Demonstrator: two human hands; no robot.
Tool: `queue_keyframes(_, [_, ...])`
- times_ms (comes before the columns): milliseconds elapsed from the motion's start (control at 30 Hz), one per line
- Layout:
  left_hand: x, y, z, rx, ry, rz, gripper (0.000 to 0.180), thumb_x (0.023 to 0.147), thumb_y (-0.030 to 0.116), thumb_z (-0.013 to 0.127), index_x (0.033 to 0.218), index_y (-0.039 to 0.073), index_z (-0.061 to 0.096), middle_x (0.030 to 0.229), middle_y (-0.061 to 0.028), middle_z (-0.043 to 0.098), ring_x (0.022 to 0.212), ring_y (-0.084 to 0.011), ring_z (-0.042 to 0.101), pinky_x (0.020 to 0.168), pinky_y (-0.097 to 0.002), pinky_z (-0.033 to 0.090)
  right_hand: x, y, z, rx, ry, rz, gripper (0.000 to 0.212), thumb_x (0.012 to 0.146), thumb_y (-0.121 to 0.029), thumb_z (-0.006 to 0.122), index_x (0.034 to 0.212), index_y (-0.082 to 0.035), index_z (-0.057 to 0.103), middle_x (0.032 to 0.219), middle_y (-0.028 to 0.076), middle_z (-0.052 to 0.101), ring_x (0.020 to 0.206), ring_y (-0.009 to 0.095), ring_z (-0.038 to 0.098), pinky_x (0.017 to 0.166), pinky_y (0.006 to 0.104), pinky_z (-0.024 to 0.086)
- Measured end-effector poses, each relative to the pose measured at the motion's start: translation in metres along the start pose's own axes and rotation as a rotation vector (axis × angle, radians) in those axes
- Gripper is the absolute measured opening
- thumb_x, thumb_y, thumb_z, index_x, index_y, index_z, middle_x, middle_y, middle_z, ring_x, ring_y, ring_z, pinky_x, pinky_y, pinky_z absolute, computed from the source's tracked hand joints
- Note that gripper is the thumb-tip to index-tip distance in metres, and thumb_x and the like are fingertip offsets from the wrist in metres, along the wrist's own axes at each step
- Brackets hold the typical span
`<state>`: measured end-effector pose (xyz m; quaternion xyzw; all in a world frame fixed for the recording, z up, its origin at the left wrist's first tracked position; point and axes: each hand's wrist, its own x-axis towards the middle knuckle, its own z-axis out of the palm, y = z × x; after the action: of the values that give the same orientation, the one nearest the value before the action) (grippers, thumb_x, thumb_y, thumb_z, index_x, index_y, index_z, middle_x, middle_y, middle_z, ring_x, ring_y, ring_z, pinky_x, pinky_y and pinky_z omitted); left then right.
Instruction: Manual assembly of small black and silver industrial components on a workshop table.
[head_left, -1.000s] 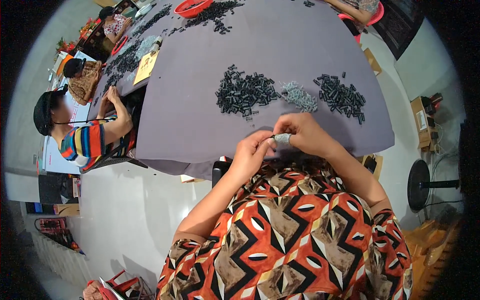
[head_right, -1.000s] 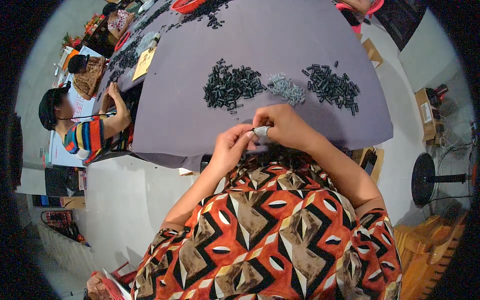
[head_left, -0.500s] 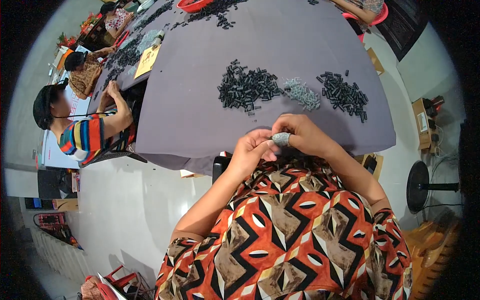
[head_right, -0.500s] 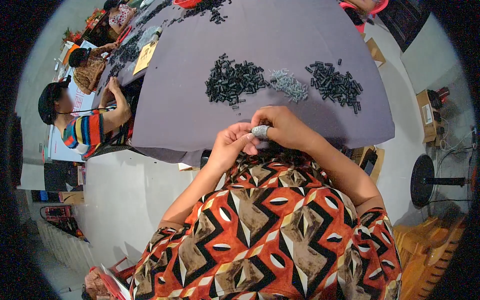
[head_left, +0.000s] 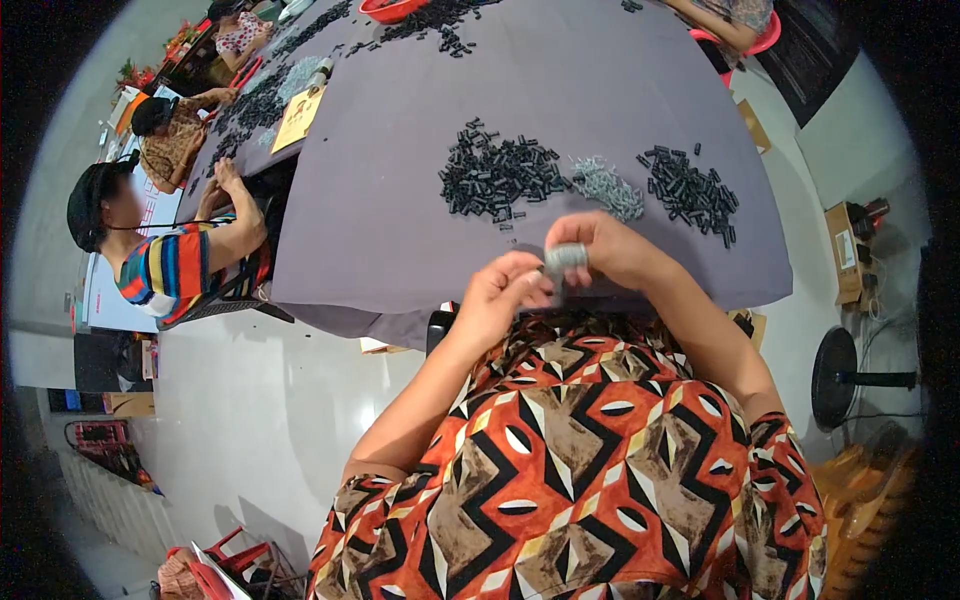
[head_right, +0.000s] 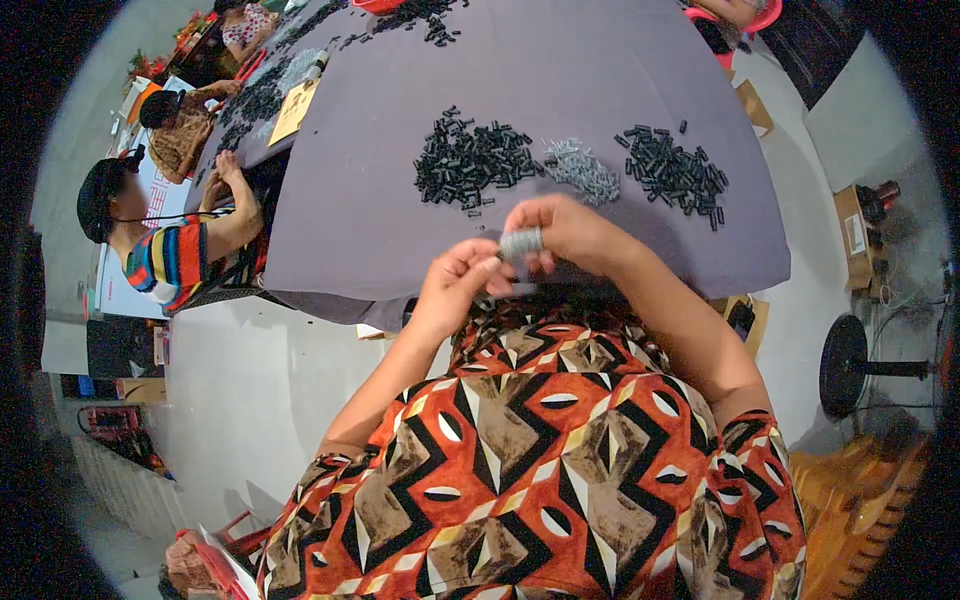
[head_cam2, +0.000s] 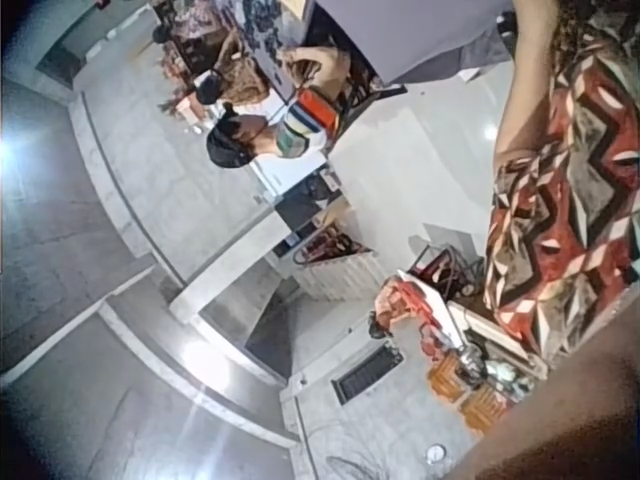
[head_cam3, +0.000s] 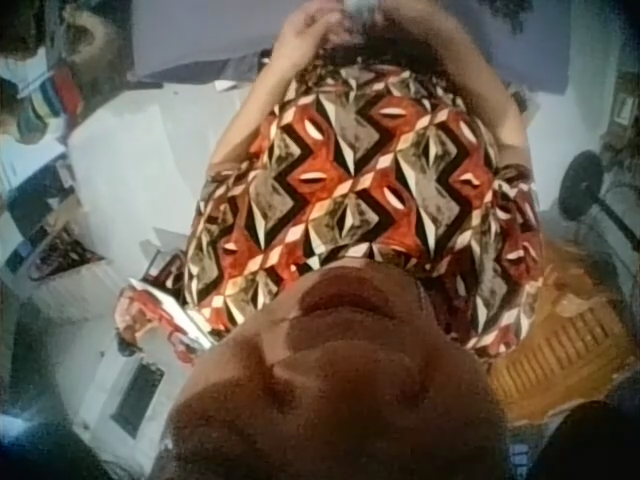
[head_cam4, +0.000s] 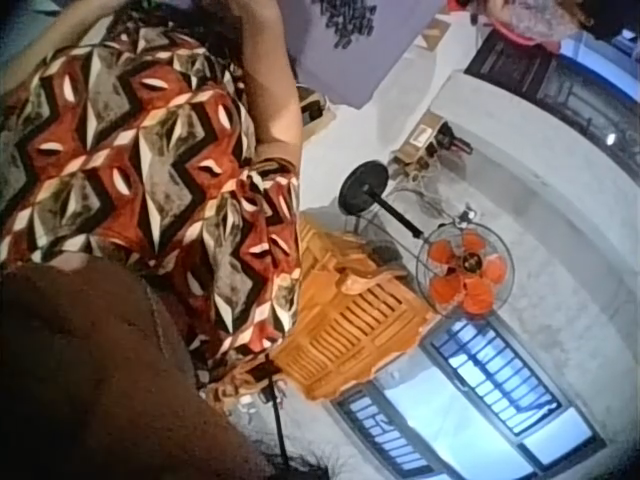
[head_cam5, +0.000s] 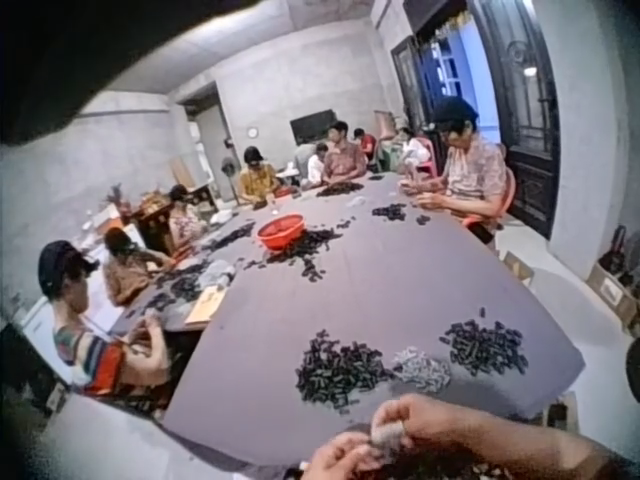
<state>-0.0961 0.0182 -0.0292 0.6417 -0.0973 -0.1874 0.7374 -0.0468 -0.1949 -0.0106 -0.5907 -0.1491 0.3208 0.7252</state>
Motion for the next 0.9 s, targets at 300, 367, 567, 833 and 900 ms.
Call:
queue_keyframes(300, [0.010, 0.000, -0.029, -0.317, 0.252, -0.017, 0.013, 0.098, 0.011, 0.051, 0.106, 0.004, 0.058, 0.092, -0.0097, 0.068, 0.074, -0.0161, 0.067, 0.068, -0.0285, 0.056, 0.061, 0.005, 0.003, -1.217, 0.376, -0.418, 0.019, 0.073, -0.001, 0.060, 0.092, -0.003, 0.062, 0.092, 0.016, 0.060, 0.083, 0.039, 0.060, 0.073, 0.0449, 0.049])
queue_keyframes(367, [0.008, 0.002, -0.028, -0.317, 0.238, -0.045, 0.012, 0.098, 0.011, 0.052, 0.105, 0.003, 0.058, 0.092, -0.0103, 0.068, 0.074, -0.0165, 0.067, 0.068, -0.0280, 0.056, 0.059, 0.009, 0.004, -1.213, 0.373, -0.390, 0.020, 0.071, 0.001, 0.059, 0.091, -0.003, 0.060, 0.088, 0.015, 0.058, 0.082, 0.038, 0.060, 0.071, 0.0457, 0.048])
queue_keyframes(567, [0.007, 0.002, -0.026, -0.241, 0.196, -0.020, 0.014, 0.097, 0.010, 0.053, 0.107, 0.000, 0.058, 0.094, -0.0111, 0.069, 0.075, -0.0154, 0.067, 0.069, -0.0272, 0.056, 0.047, 0.006, 0.005, -1.207, 0.328, -0.445, 0.016, 0.074, -0.002, 0.056, 0.090, -0.005, 0.061, 0.089, 0.015, 0.057, 0.080, 0.037, 0.060, 0.069, 0.0458, 0.049])
queue_keyframes(833, [0.007, -0.001, -0.024, -0.193, 0.185, 0.000, 0.014, 0.097, 0.009, 0.054, 0.106, 0.002, 0.060, 0.096, -0.0103, 0.069, 0.075, -0.0133, 0.066, 0.068, -0.0256, 0.055, 0.046, 0.003, 0.004, -1.248, 0.276, -0.415, 0.028, 0.070, 0.002, 0.059, 0.097, -0.006, 0.060, 0.091, 0.015, 0.055, 0.082, 0.037, 0.059, 0.070, 0.0457, 0.048])
queue_keyframes(900, [0.007, 0.000, -0.023, -0.161, 0.196, -0.014, 0.014, 0.097, 0.009, 0.054, 0.107, 0.002, 0.060, 0.096, -0.0104, 0.069, 0.075, -0.0137, 0.066, 0.068, -0.0257, 0.055, 0.044, 0.004, 0.002, -1.191, 0.261, -0.404, 0.029, 0.070, 0.003, 0.059, 0.097, -0.005, 0.060, 0.093, 0.015, 0.056, 0.084, 0.037, 0.059, 0.070, 0.0453, 0.048])
